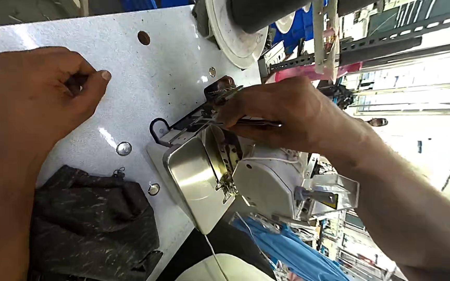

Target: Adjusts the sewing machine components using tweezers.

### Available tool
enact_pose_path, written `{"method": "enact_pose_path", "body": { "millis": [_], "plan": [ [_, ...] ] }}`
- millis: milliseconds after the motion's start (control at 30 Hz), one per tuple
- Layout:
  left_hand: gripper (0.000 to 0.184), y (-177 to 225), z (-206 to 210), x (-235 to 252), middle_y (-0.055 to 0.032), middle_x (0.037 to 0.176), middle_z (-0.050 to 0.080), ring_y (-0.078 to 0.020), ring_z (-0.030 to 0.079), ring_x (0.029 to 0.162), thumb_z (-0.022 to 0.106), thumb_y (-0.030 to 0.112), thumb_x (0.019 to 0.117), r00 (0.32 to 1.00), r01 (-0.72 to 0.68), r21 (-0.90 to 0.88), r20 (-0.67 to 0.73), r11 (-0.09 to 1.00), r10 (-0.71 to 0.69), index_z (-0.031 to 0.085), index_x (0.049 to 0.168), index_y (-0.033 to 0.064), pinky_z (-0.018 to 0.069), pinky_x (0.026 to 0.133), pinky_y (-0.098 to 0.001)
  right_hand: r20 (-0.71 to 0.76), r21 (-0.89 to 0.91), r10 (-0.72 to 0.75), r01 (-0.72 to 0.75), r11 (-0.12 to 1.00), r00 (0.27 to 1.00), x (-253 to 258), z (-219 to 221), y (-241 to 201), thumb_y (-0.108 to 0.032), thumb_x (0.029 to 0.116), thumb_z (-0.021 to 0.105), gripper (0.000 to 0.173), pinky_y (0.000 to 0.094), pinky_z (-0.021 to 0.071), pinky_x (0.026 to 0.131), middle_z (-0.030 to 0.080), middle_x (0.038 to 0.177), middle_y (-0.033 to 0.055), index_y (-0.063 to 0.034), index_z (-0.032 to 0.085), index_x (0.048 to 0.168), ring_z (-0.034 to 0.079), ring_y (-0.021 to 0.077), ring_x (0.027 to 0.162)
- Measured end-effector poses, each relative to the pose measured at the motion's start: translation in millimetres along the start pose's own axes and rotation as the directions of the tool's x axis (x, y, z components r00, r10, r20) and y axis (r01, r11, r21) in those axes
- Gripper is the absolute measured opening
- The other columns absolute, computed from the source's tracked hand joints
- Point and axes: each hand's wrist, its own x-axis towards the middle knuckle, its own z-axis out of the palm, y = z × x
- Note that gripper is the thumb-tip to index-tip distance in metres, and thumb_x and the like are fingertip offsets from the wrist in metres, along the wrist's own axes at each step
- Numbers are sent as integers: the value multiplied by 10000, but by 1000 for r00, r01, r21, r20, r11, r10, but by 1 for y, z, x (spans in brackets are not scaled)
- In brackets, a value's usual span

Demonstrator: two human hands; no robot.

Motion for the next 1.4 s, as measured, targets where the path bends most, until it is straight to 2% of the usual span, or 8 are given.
{"method": "enact_pose_path", "body": {
  "millis": [200,533,733,1067,1200,1400],
  "plan": [
    [401,-3,2,1,-131,766,581,-158,508,643,554,350,1040,1000,-9,-7,-27,1000,9,652,916,-18,410,598,-337,25,-48,9,-8,999,1000,5,3,-3,-59,950,637,78,232,532,654,722,887,55,-61,716,952,668,97,763],
    [405,0,2,0,-112,762,560,-149,488,638,554,363,1038,1000,18,-3,-15,1000,-18,649,917,-12,388,589,-337,79,-77,-12,18,997,997,9,6,-3,-60,946,638,71,237,492,610,676,823,34,-66,709,954,623,97,706],
    [411,-1,3,1,-105,767,564,-140,487,638,554,381,1036,1000,27,-8,-16,1000,-27,649,919,-1,391,594,-329,83,-74,-37,43,996,996,9,6,-2,-55,954,639,74,255,528,650,706,879,60,-57,710,974,664,124,762],
    [406,-5,4,1,-95,773,570,-117,490,631,557,389,1033,999,24,-30,-26,999,-25,653,927,9,393,581,-309,103,-88,-46,55,995,994,14,9,1,-62,958,622,84,254,509,621,685,847,42,-70,705,968,643,117,729],
    [414,-7,4,1,-112,781,586,-135,513,643,555,386,1035,1000,13,-37,-21,999,-14,656,938,-4,418,595,-330,97,-65,-76,83,994,992,14,10,0,-48,969,613,97,274,543,674,713,898,69,-53,709,980,680,146,790],
    [409,-7,4,1,-82,776,573,-101,489,639,557,397,1031,999,23,-50,-27,998,-24,651,914,16,392,589,-298,113,-33,-69,73,997,991,14,9,1,-54,970,603,103,269,541,642,702,875,55,-61,706,970,671,128,759]
  ]
}}
